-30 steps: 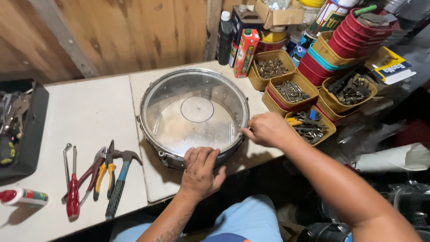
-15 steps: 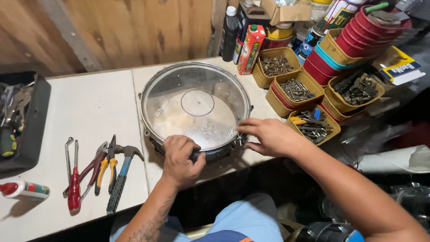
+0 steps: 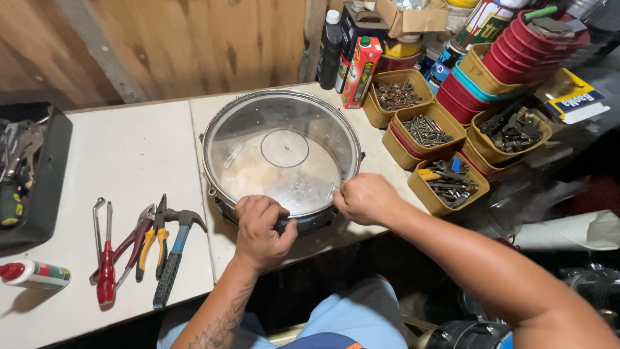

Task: Adjusting the tension rods on a snare drum by hand at a repair bench

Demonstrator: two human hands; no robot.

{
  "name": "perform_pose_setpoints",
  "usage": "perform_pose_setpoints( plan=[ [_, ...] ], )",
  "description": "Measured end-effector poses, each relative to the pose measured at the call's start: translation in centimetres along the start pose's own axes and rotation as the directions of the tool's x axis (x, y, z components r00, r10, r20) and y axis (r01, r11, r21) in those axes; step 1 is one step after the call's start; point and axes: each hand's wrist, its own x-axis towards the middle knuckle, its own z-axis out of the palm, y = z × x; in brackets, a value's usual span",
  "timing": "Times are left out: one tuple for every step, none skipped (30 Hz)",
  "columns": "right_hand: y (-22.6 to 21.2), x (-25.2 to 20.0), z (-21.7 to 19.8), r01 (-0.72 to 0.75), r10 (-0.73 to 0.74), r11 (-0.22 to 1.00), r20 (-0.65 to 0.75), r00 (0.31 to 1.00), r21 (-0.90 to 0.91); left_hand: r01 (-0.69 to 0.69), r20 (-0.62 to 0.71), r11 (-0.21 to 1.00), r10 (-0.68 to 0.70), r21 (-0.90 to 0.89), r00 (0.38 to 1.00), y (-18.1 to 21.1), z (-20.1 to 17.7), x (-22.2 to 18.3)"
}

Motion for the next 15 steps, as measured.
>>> perform_pose_setpoints(
  plan=[
    [0.4, 0.3, 0.8, -0.001, 0.001, 1.000, -0.001, 1.000, 0.001, -0.001, 0.001, 1.000, 0.001, 0.000, 1.000, -0.1, 0.0, 0.0],
    [0.9, 0.7, 1.5, -0.051, 0.048, 0.990, 0.024, 0.999, 0.132, -0.002, 0.004, 1.000, 0.002, -0.001, 1.000, -0.1, 0.0, -0.1],
    [1.4, 1.0, 2.2, -0.103, 0.092, 0.960, 0.054, 0.994, 0.260, -0.002, 0.007, 1.000, 0.002, -0.001, 1.000, -0.1, 0.0, -0.1],
    [1.2, 0.2, 1.1, -0.102, 0.091, 0.960, 0.051, 0.994, 0.260, -0.004, 0.005, 1.000, 0.004, 0.000, 1.000, -0.2, -0.1, -0.1],
    [1.0, -0.6, 0.0, -0.092, 0.076, 0.938, 0.062, 0.995, 0.335, -0.007, 0.005, 1.000, 0.007, -0.002, 1.000, -0.2, -0.2, -0.1],
    [1.0, -1.4, -1.3, -0.089, 0.066, 0.909, 0.071, 0.995, 0.406, -0.010, 0.004, 1.000, 0.010, -0.010, 1.000, -0.3, 0.0, 0.0],
    [1.6, -1.4, -1.5, -0.093, 0.071, 0.910, 0.068, 0.995, 0.405, -0.014, 0.003, 1.000, 0.014, -0.015, 1.000, -0.3, 0.1, -0.1],
    [2.1, -1.2, -1.8, -0.023, 0.017, 0.959, 0.022, 1.000, 0.284, -0.011, -0.001, 1.000, 0.011, -0.005, 1.000, -0.4, 0.2, -0.2],
    [2.5, -1.0, -2.1, 0.044, -0.042, 0.987, -0.016, 0.999, 0.154, -0.007, -0.005, 1.000, 0.007, 0.005, 1.000, -0.5, 0.3, -0.3],
    [2.5, -1.8, -2.9, 0.046, -0.045, 0.987, -0.012, 0.999, 0.155, -0.002, -0.004, 1.000, 0.002, 0.006, 1.000, -0.4, 0.2, -0.3],
    [2.5, -2.5, -3.6, 0.242, -0.237, 0.970, -0.112, 0.965, 0.031, -0.005, -0.001, 1.000, 0.005, 0.011, 1.000, -0.3, 0.1, -0.3],
    [2.5, -3.2, -4.5, 0.411, -0.425, 0.905, -0.189, 0.885, -0.109, -0.012, 0.003, 1.000, 0.012, 0.015, 1.000, -0.4, 0.2, -0.2],
    [2.7, -3.1, -4.2, 0.410, -0.423, 0.906, -0.188, 0.886, -0.108, -0.012, 0.005, 1.000, 0.012, 0.014, 1.000, -0.4, 0.1, -0.3],
    [3.0, -3.0, -3.9, 0.474, -0.511, 0.853, -0.167, 0.843, -0.218, -0.014, 0.010, 1.000, 0.014, 0.015, 1.000, -0.4, 0.1, -0.3],
    [3.2, -2.9, -3.7, 0.530, -0.592, 0.784, -0.134, 0.794, -0.324, -0.016, 0.015, 1.000, 0.016, 0.016, 1.000, -0.4, 0.1, -0.3]
  ],
)
